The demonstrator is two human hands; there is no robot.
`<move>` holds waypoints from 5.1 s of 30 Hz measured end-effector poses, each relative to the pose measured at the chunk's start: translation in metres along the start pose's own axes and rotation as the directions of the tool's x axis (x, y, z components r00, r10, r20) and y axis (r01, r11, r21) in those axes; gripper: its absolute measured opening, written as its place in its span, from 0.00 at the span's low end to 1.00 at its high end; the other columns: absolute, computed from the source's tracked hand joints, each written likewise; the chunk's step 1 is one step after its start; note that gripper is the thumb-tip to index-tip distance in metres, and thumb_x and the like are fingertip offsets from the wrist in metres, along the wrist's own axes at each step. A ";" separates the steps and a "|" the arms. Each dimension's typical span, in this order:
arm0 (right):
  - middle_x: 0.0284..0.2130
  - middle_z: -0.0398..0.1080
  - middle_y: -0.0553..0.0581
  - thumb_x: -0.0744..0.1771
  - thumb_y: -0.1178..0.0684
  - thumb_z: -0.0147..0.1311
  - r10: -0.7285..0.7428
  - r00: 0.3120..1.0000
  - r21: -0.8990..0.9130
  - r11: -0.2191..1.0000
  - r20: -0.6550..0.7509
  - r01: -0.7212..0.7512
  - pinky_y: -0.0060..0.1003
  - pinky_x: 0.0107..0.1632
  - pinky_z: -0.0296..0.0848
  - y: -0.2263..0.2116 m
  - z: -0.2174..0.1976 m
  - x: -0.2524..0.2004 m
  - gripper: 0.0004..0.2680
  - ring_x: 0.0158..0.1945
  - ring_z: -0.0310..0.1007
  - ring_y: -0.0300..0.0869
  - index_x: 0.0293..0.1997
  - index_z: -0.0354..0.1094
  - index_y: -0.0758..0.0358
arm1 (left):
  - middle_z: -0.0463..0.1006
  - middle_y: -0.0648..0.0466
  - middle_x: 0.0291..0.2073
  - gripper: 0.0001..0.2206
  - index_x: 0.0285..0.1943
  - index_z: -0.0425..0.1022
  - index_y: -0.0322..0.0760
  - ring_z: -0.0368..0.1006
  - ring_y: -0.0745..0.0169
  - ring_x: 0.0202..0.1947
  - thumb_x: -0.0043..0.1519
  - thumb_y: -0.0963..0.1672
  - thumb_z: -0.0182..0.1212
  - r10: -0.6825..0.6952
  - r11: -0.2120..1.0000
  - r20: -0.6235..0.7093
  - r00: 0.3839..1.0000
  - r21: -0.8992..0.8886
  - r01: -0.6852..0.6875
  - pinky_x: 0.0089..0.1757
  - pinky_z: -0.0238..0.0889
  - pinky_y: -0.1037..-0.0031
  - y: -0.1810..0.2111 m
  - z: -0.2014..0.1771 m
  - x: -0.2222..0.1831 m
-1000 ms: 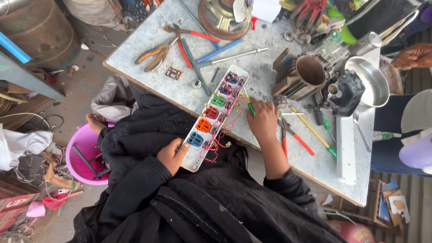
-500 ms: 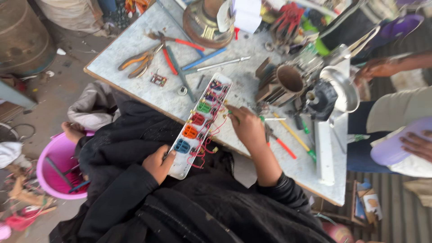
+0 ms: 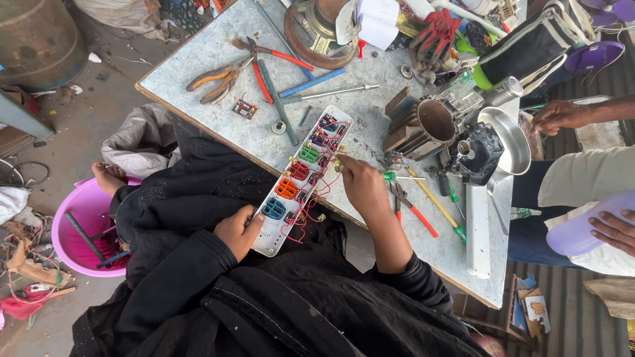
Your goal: The person repairs a multi-socket extension board by rearranging wires inside, using a screwdriver to tighten components, and using pliers to trim and position wires.
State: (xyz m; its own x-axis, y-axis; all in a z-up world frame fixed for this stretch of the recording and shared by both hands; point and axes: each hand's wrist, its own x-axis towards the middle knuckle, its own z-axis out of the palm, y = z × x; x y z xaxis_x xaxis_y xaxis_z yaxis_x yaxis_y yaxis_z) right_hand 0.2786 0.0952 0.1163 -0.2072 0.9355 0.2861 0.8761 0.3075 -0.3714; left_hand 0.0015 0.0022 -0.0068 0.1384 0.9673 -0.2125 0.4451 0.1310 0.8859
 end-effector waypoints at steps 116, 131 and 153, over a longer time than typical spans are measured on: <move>0.40 0.69 0.47 0.63 0.47 0.68 -0.424 0.901 -0.187 0.896 -0.096 0.402 0.55 0.55 0.54 0.055 0.009 0.091 0.04 0.51 0.66 0.46 0.34 0.79 0.50 | 0.86 0.49 0.33 0.21 0.48 0.84 0.30 0.80 0.66 0.34 0.63 0.53 0.61 -0.229 0.918 -0.100 0.968 -0.353 0.181 0.38 0.72 0.77 -0.056 -0.037 -0.022; 0.36 0.70 0.47 0.62 0.49 0.70 -0.384 0.923 -0.004 0.923 -0.036 0.384 0.52 0.50 0.54 0.057 0.011 0.108 0.05 0.46 0.67 0.46 0.31 0.79 0.54 | 0.86 0.49 0.34 0.21 0.50 0.83 0.29 0.80 0.66 0.34 0.63 0.53 0.62 -0.251 0.890 -0.081 0.965 -0.411 0.197 0.38 0.72 0.77 -0.065 -0.035 -0.019; 0.37 0.71 0.45 0.59 0.46 0.71 -0.351 0.894 0.106 0.936 0.277 0.335 0.57 0.54 0.54 0.054 -0.003 0.089 0.07 0.50 0.67 0.44 0.31 0.79 0.51 | 0.84 0.49 0.29 0.22 0.43 0.85 0.28 0.77 0.67 0.31 0.61 0.54 0.65 -0.268 0.892 -0.150 0.952 -0.412 0.186 0.36 0.70 0.76 -0.073 -0.039 -0.025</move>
State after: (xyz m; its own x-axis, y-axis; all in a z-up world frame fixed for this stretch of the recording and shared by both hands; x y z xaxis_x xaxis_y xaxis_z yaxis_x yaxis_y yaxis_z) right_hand 0.3087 0.1946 0.1241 -0.6137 0.7768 0.1411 0.7047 0.6195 -0.3460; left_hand -0.0691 -0.0236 -0.0503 -0.1205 0.9182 -0.3773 0.0581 0.3859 0.9207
